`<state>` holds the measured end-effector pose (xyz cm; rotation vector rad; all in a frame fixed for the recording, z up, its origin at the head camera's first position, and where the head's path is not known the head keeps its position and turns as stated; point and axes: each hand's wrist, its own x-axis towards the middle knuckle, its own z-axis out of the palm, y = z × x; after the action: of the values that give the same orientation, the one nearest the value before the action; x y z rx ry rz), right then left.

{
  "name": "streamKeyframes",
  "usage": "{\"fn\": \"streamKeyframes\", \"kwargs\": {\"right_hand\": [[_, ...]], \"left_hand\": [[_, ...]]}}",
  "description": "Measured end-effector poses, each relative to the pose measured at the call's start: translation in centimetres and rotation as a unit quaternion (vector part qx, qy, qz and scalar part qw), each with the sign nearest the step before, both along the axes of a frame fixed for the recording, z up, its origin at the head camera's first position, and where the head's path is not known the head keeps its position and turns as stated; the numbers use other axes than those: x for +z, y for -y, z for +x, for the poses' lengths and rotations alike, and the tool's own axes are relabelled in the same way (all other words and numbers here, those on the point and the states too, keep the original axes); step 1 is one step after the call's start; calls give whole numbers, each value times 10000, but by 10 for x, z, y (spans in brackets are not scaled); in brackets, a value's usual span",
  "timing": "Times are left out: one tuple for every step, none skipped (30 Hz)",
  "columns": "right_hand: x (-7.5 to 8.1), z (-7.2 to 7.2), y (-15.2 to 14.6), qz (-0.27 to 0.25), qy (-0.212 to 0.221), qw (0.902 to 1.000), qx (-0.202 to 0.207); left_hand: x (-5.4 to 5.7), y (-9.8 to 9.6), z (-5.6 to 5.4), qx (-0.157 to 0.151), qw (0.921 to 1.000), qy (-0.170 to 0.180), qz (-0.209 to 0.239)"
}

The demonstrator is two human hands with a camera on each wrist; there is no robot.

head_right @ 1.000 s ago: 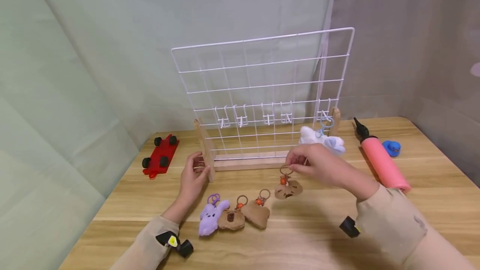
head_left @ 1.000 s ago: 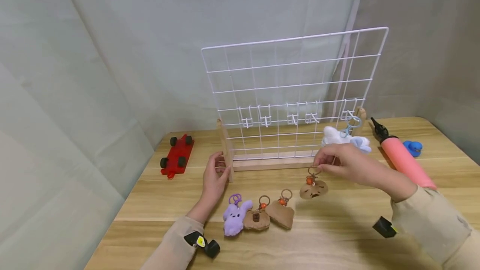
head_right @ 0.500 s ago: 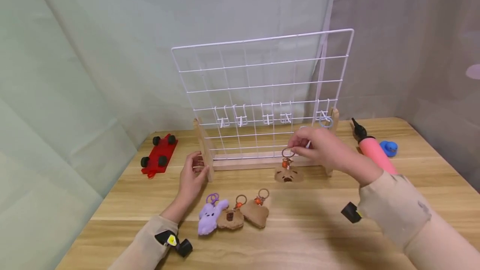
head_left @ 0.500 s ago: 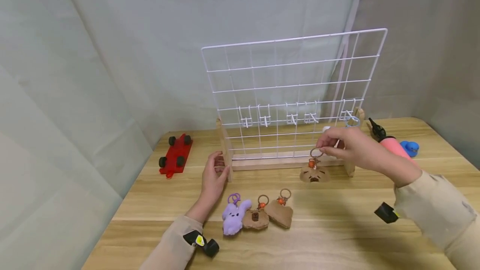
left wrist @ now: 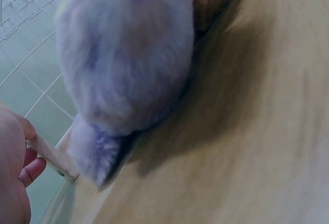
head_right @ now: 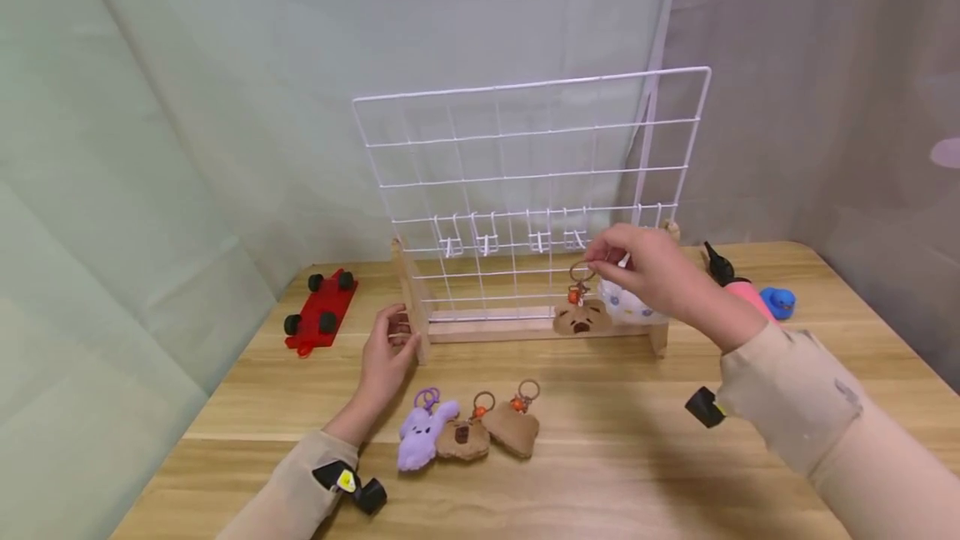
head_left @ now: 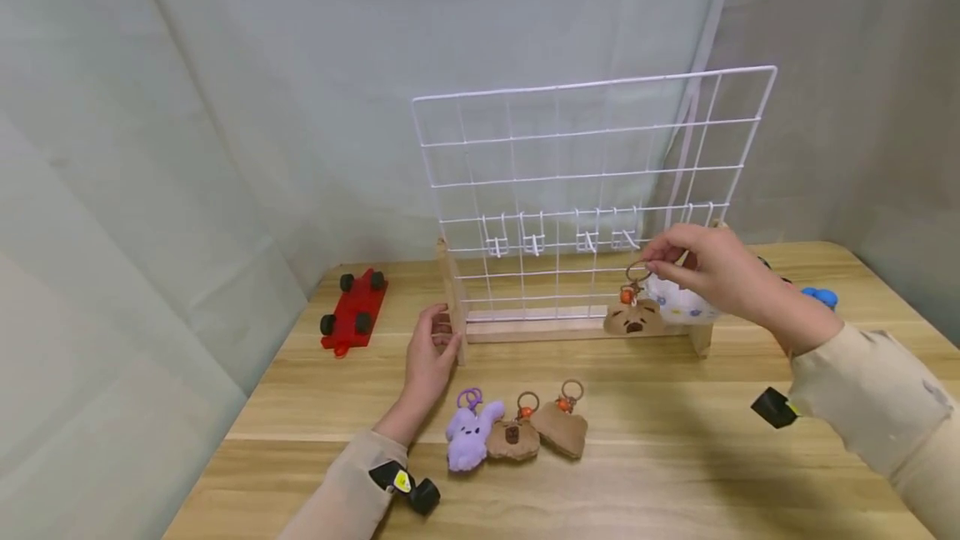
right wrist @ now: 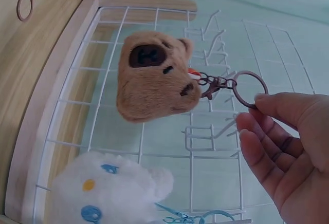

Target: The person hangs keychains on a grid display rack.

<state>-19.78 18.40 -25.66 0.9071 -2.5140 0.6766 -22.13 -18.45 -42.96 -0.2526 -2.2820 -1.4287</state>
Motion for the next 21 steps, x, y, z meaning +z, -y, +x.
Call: {"fn": "streamKeyframes", "kwargs": {"right_hand": [[0, -1, 0, -38, -45, 10000, -16], [0, -3, 0, -66, -75, 9999, -40], [1, -4, 0, -79, -98, 9999, -89], [1, -5, 1, -72, -126, 9998, -139], [1, -6, 1, -59, -153, 9997, -184], [1, -7, 1, -32, -185, 9996, -224], [1, -7, 1, -20, -204, 9994, -267], [1, -8, 1, -6, -213, 9993, -303], [1, -9, 1, 10, -236, 9991, -348], [1, -10, 1, 21, -254, 9990, -380], [1, -10, 1, 30, -268, 9988, -415], [1, -11, 2, 38, -273, 9986, -449], [1, -11, 2, 41, -275, 9985, -475], [1, -12, 3, 56, -286, 9983, -503], [1, -13, 3, 64, -276, 9983, -511], [2, -13, 4, 75, -258, 9983, -523], [2, -14, 5, 100, -240, 9982, -541], [2, -15, 5, 121, -211, 9982, -556], [2, -15, 6, 148, -199, 9980, -575], [2, -16, 6, 176, -170, 9979, -605], [2, -17, 7, 200, -125, 9977, -628]], "left_hand": [[0, 0, 0, -3, 10000, 3, 6], [-1, 0, 0, -5, 10000, 11, 27], [-1, 0, 0, -3, 10000, 19, 28], [-2, 1, 1, 2, 10000, 21, 29], [-2, 1, 1, 10, 10000, 19, 20], [-3, 1, 1, 18, 10000, 15, 12], [-3, 1, 1, 20, 10000, 6, 6], [-4, 2, 1, 31, 10000, 3, -13], [-4, 2, 2, 32, 10000, -5, -29], [-4, 2, 2, 32, 10000, -12, -30], [-4, 2, 2, 28, 10000, -19, -40], [-3, 2, 2, 29, 10000, -31, -50], [-3, 2, 2, 32, 10000, -38, -48], [-3, 2, 2, 37, 10000, -45, -44], [-3, 2, 2, 40, 10000, -59, -37], [-3, 2, 1, 47, 9999, -79, -64], [-3, 2, 1, 51, 9999, -88, -75], [-3, 1, 1, 51, 9999, -91, -67], [-2, 1, 1, 46, 9999, -92, -62], [-2, 1, 1, 42, 9999, -92, -60], [-2, 1, 1, 37, 9999, -92, -53]]}}
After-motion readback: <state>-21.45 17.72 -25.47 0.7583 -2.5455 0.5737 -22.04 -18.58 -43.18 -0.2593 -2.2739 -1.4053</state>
